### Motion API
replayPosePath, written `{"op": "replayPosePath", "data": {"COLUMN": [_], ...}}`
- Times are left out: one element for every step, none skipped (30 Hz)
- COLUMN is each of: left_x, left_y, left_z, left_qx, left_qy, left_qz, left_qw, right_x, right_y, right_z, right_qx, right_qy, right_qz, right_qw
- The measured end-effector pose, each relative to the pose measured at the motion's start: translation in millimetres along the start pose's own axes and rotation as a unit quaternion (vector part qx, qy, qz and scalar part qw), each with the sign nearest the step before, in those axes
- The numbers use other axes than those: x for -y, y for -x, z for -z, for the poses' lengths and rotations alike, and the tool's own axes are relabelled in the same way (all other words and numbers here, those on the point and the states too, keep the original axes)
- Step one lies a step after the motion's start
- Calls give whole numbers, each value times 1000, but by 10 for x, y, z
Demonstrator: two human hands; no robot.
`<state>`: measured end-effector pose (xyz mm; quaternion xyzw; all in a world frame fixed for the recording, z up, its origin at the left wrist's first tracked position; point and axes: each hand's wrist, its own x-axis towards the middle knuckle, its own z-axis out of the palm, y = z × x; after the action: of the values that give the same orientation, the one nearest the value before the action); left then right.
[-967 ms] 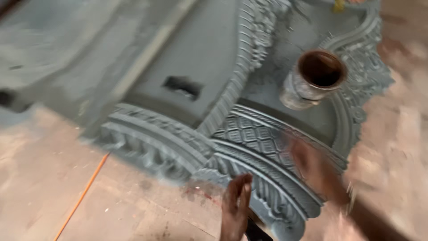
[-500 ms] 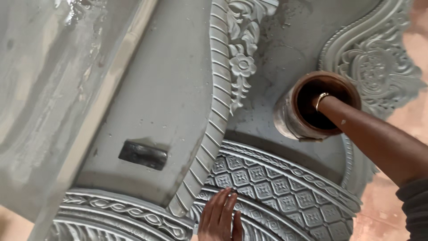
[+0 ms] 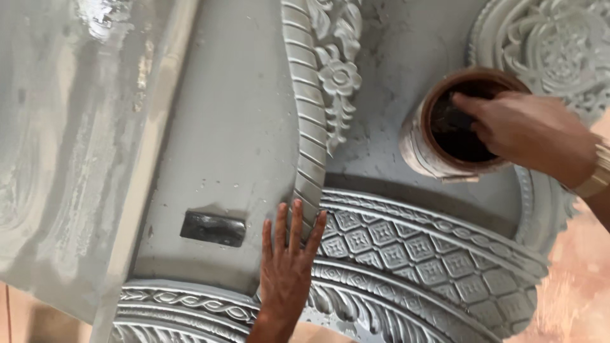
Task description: The person sands the surface of a large, ornate, grey decorative object using a sanding block. They repeatedly dip the sanding block into a small container of liquid and continue sanding various sections of the object's detailed carvings.
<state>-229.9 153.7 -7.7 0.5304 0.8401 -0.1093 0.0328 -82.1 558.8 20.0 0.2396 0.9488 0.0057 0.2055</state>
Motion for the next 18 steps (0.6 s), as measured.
{"op": "replayPosePath", "data": {"left_x": [18, 27, 35, 48, 62, 90, 119, 153, 189, 223, 254, 283, 308, 330, 349, 364, 381, 394], "left_y": [14, 23, 37, 48, 66, 101, 140, 191, 226, 262, 288, 302, 308, 301, 290, 271, 255, 242], "left_z": [19, 62, 119, 199, 288, 390, 492, 588, 671, 744, 799, 843, 871, 891, 900, 904, 902, 899], "left_qx": [2, -22, -49, -76, -85, -92, -94, -83, -77, -70, -59, -51, -45, -28, -8, 8, 6, 10], "left_qy": [5, 39, 69, 96, 115, 134, 155, 148, 138, 128, 96, 63, 30, 30, 33, 33, 34, 41], "left_qz": [-5, -11, -16, -24, -35, -46, -55, -61, -68, -73, -111, -152, -192, -215, -241, -270, -282, -292], "left_qw": [1000, 999, 996, 992, 989, 986, 982, 984, 985, 987, 987, 985, 980, 976, 970, 962, 959, 955], "right_x": [83, 231, 417, 636, 941, 1318, 1745, 2210, 2680, 3233, 3739, 4257, 4715, 5113, 5449, 5652, 5816, 5829], "right_y": [242, 472, 655, 803, 885, 901, 891, 862, 870, 861, 942, 1051, 1247, 1457, 1707, 1879, 2001, 1988], "right_z": [55, 40, 0, -78, -209, -377, -583, -802, -1056, -1290, -1528, -1730, -1903, -2030, -2097, -2148, -2093, -2058], "right_qx": [-67, -103, -145, -187, -104, -20, 39, 0, 86, -295, -219, -143, -123, -132, -136, -146, -158, -172], "right_qy": [-49, -162, -275, -386, -448, -507, -558, -626, -537, -671, -693, -707, -721, -732, -741, -746, -748, -746], "right_qz": [-32, 3, 37, 65, 47, 28, 7, 59, 19, 158, 93, 30, 8, 2, -8, -19, -30, -37], "right_qw": [996, 981, 950, 901, 887, 862, 829, 777, 839, 661, 681, 692, 681, 668, 658, 649, 643, 642]}}
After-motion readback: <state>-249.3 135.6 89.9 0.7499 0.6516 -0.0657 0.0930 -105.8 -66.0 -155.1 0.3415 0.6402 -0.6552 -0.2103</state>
